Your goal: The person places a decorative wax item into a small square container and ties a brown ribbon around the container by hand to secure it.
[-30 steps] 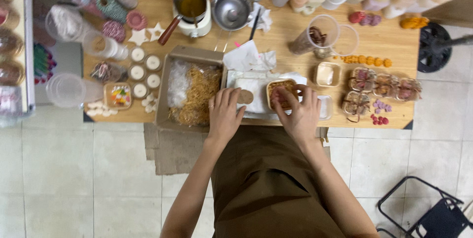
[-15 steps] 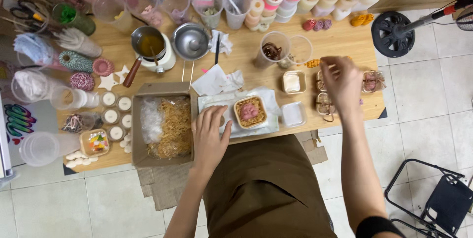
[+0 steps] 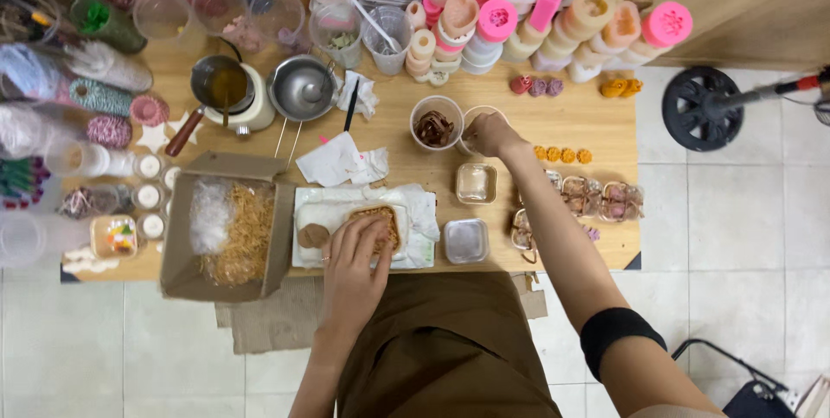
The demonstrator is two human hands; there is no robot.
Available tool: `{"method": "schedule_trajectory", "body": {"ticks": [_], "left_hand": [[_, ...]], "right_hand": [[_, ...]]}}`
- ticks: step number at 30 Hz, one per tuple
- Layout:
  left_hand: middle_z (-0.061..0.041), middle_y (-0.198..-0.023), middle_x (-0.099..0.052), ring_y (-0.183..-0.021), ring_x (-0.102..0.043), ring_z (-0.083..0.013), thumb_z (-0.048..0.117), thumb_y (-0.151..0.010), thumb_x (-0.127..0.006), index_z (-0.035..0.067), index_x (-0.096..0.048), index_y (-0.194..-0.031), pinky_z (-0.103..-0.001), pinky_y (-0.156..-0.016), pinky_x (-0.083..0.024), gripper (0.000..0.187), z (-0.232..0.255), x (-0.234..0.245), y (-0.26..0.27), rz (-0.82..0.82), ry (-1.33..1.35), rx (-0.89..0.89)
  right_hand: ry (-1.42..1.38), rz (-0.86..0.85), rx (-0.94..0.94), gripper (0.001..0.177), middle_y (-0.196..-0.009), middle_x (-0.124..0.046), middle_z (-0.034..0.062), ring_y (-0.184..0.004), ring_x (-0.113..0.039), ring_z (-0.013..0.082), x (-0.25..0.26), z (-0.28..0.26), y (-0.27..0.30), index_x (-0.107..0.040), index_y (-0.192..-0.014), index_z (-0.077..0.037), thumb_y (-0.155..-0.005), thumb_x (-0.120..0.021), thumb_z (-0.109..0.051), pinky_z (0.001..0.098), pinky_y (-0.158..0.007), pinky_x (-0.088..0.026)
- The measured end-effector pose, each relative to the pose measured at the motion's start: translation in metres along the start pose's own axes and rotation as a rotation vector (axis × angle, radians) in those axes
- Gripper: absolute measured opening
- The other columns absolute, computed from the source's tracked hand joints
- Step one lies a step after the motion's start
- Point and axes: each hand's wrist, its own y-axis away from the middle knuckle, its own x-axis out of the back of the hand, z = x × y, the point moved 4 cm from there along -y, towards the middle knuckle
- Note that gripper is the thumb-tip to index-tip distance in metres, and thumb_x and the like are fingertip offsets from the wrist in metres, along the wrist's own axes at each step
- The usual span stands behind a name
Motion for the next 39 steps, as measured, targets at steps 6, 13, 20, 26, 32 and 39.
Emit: {"method": "schedule_trajectory", "body": {"ticks": [6,13,20,26,32,39], "left_hand": [[-0.007,-0.129,-0.061,-0.132,-0.053,-0.0274,0.019,-0.095,-0.069,0.010,-0.065,-0.127,-0.044,-0.109,-0.037,0.034,0.025,-0.015,0.007,0.055,-0.062,0.061],[-0.006,-0.127,-0.062,-0.128,-0.054,-0.0281,0.018,-0.095,-0.070,0.010,-0.065,-0.126,-0.045,-0.108,-0.038,0.033,0.030,-0.022,0.023,0.079,-0.100,0.139],[-0.005,-0.126,-0.063,-0.126,-0.055,-0.0255,0.018,-0.095,-0.069,0.011,-0.066,-0.126,-0.045,-0.108,-0.038,0.032,0.034,-0.027,0.022,0.073,-0.099,0.106],[-0.005,-0.125,-0.063,-0.125,-0.056,-0.0249,0.019,-0.097,-0.067,0.010,-0.067,-0.126,-0.044,-0.108,-0.037,0.030,0.032,-0.026,0.018,0.022,-0.062,0.077],[-0.005,-0.122,-0.065,-0.121,-0.059,-0.0249,0.018,-0.096,-0.067,0.012,-0.067,-0.125,-0.042,-0.106,-0.039,0.029,0.027,-0.025,0.011,0.038,-0.017,0.028],[-0.005,-0.115,-0.074,-0.107,-0.070,-0.0195,0.014,-0.099,-0.069,0.009,-0.064,-0.130,-0.036,-0.089,-0.054,0.032,0.016,-0.045,-0.004,-0.040,0.455,0.258]], "right_hand": [[0.061,0.014,0.063,0.018,-0.096,-0.073,0.0227,-0.092,-0.071,0.0380,-0.025,0.000,-0.018,-0.079,-0.090,-0.006,-0.085,-0.064,-0.014,0.0469,-0.088,-0.055],[-0.097,0.070,0.116,0.014,-0.089,-0.071,0.0227,-0.084,-0.069,0.0393,-0.008,-0.004,-0.003,-0.078,-0.091,-0.004,-0.085,-0.068,-0.012,0.0475,-0.080,-0.055],[-0.260,0.443,0.078,0.019,-0.094,-0.076,0.0179,-0.077,-0.075,0.0297,0.068,-0.035,0.050,-0.081,-0.108,-0.009,-0.092,-0.070,-0.004,0.0370,-0.075,-0.058],[-0.449,0.463,0.062,0.034,-0.102,-0.078,0.0146,-0.087,-0.076,0.0226,0.094,-0.047,0.080,-0.070,-0.126,-0.008,-0.092,-0.069,-0.002,0.0330,-0.077,-0.059],[-0.723,0.518,0.045,0.032,-0.113,-0.078,0.0144,-0.104,-0.076,0.0184,0.085,-0.032,0.093,-0.067,-0.128,0.002,-0.097,-0.068,0.004,0.0302,-0.093,-0.061],[-1.296,0.623,-0.049,0.026,-0.107,-0.077,0.0153,-0.101,-0.075,0.0189,0.086,-0.054,0.148,-0.067,-0.117,0.003,-0.092,-0.074,0.005,0.0326,-0.096,-0.063]]}}
